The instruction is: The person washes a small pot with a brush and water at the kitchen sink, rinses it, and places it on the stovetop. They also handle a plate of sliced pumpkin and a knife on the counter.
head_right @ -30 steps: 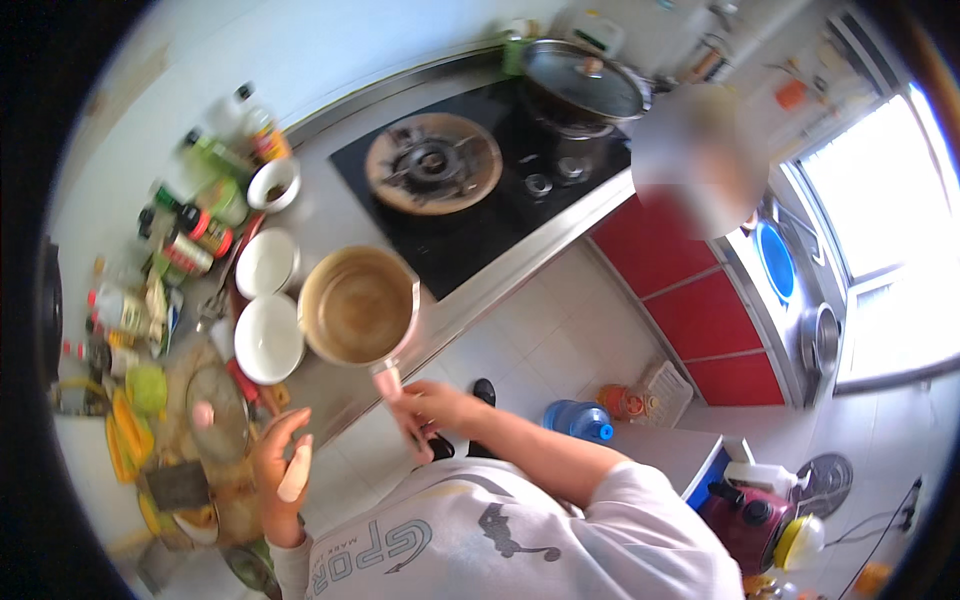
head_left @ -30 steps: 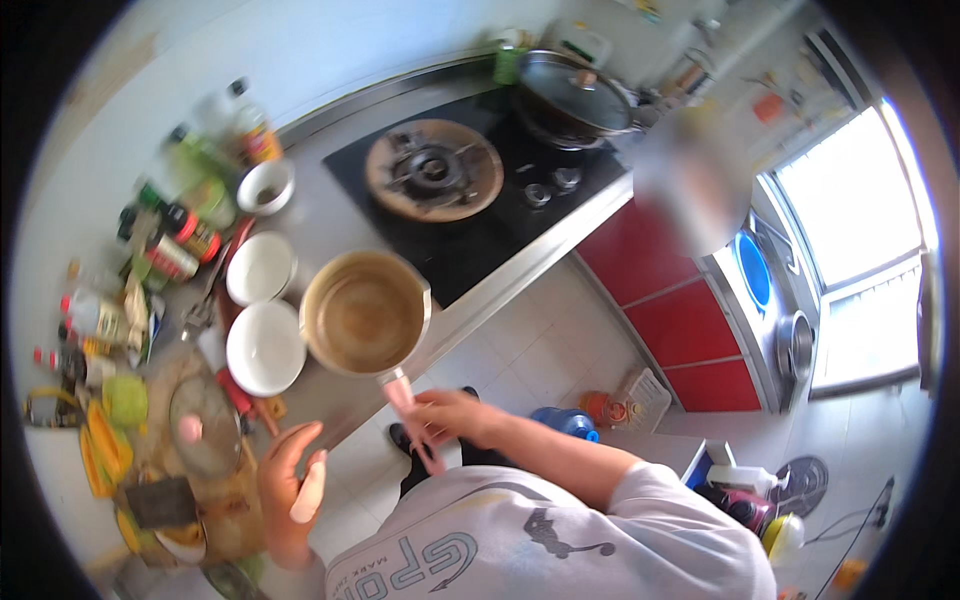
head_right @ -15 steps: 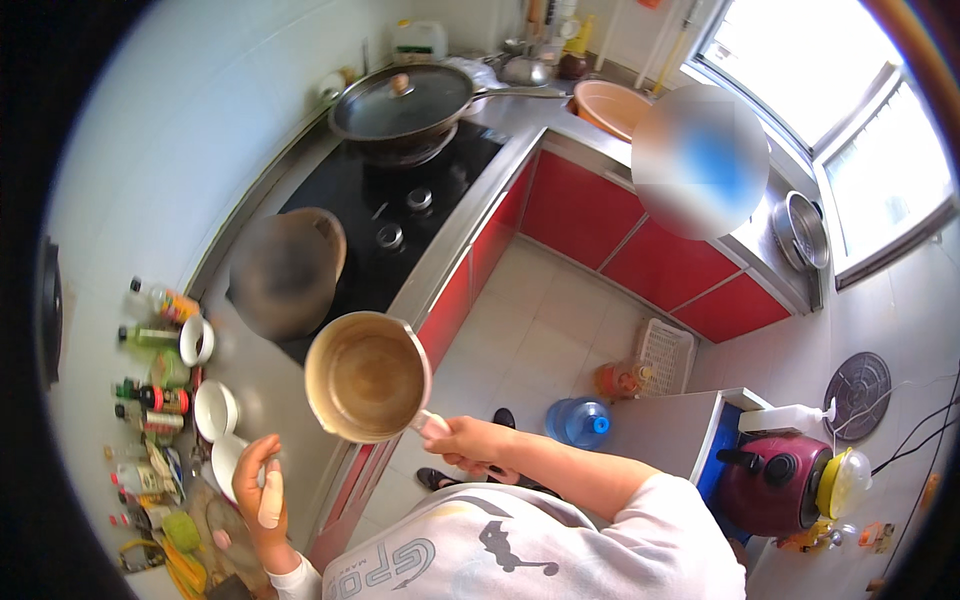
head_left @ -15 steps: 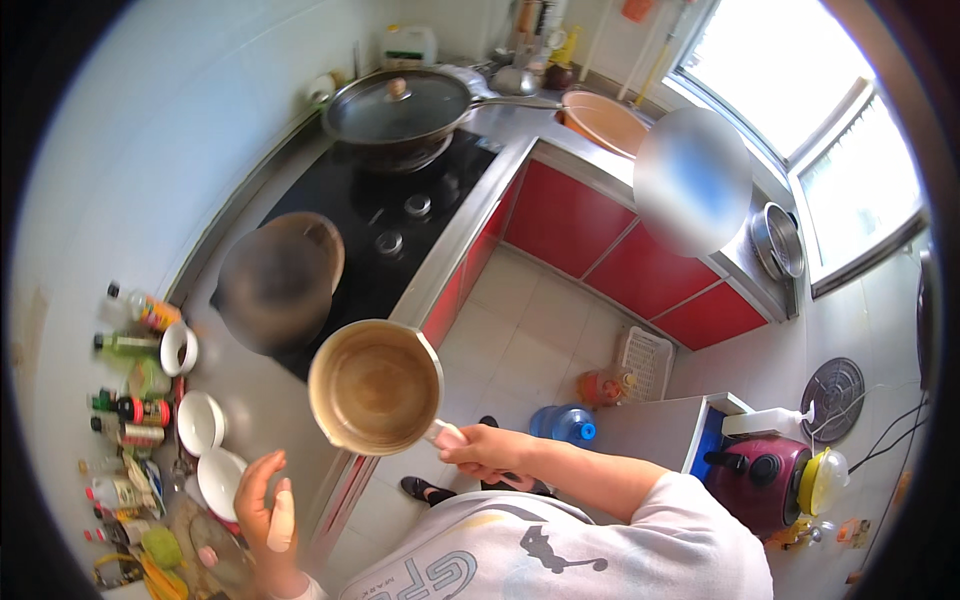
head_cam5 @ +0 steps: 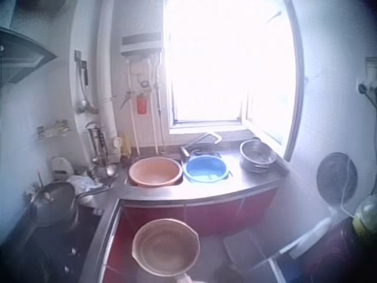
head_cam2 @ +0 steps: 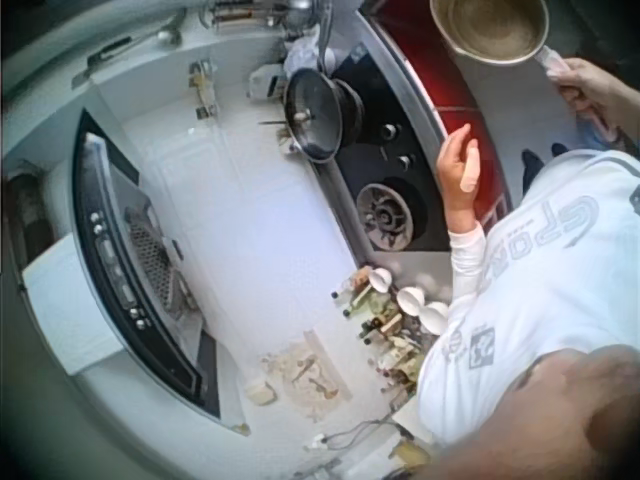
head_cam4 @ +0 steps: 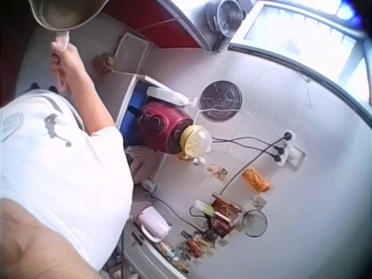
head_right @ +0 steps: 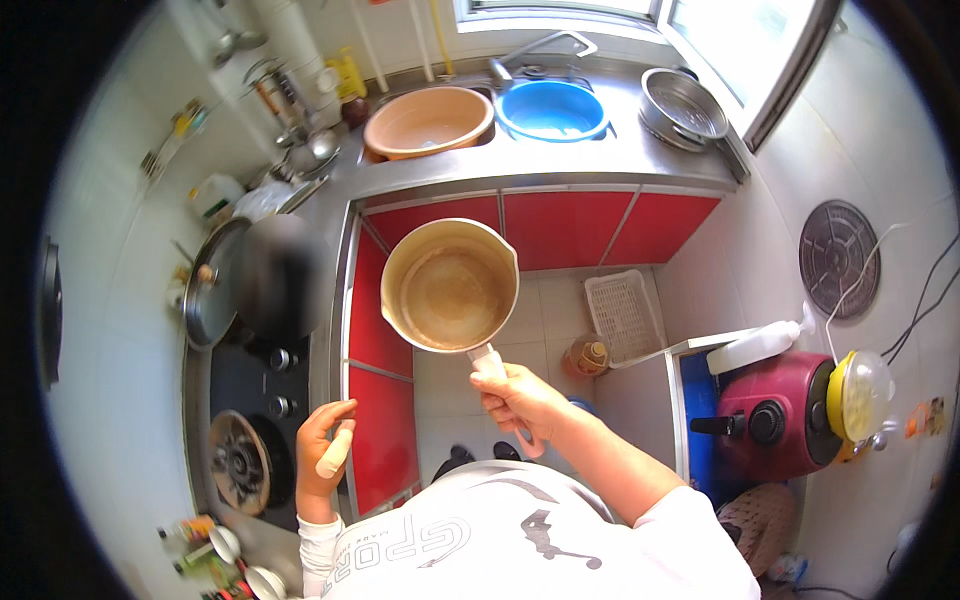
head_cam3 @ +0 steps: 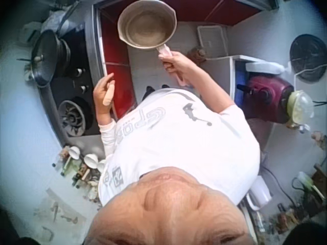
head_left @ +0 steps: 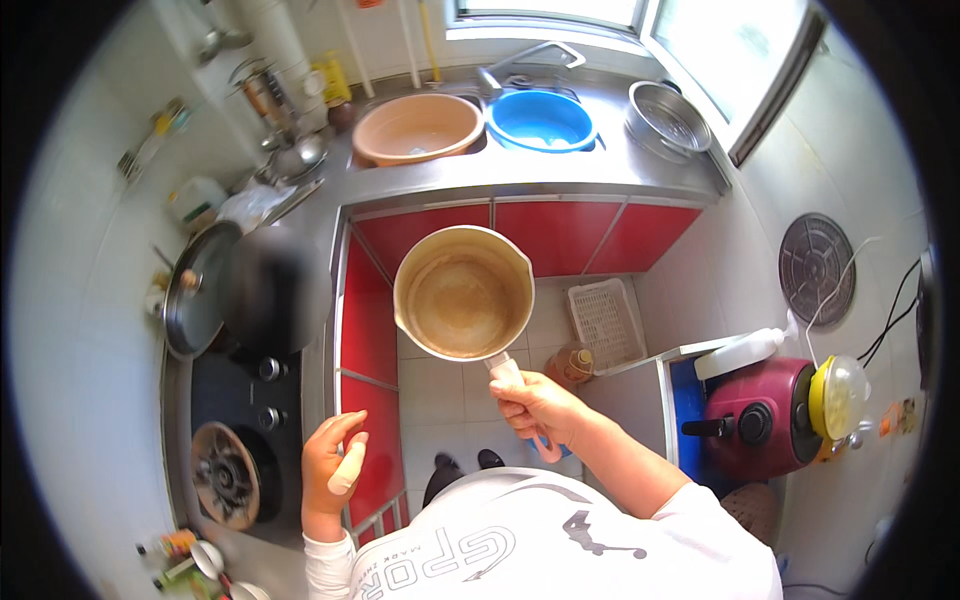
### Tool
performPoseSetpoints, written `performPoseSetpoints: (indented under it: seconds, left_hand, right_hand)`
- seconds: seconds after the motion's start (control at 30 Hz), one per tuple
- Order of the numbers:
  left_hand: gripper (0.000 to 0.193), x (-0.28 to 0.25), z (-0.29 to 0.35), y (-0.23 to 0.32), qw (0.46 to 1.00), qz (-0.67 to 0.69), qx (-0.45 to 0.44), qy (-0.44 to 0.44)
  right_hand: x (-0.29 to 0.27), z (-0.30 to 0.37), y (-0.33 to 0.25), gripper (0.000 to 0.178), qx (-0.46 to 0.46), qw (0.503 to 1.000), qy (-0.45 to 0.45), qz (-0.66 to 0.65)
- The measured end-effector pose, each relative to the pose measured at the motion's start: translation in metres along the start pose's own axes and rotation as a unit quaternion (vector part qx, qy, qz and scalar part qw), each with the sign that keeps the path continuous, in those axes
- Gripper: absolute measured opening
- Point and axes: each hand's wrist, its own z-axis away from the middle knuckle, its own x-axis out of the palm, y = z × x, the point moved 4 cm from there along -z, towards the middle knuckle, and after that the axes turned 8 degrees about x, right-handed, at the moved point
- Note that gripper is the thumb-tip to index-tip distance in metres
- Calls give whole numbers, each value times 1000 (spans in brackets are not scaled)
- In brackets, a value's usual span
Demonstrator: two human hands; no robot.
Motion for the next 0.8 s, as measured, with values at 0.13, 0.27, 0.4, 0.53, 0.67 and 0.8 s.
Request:
performPoseSetpoints:
  seconds: [0.13,0.27,0.4,0.53,0.67,0.8]
  left_hand:
    - [26,30,-87,-17,996,-9,55,-64]
    - [27,57,-182,-34,991,44,74,-103]
    - [27,83,-277,-51,983,75,101,-133]
    - [27,98,-359,-52,971,63,132,-191]
    - [27,125,-428,-63,972,111,104,-180]
    - [26,154,-480,-70,971,100,104,-190]
  right_hand:
    - [-32,-15,-50,25,-45,996,12,-74]
    - [-67,-35,-102,16,-80,988,56,-119]
    - [-93,-46,-160,16,-110,978,83,-157]
    - [-102,-59,-211,19,-140,969,105,-173]
    - [-125,-71,-260,21,-166,958,95,-214]
    - [-156,-84,-308,19,-173,955,90,-223]
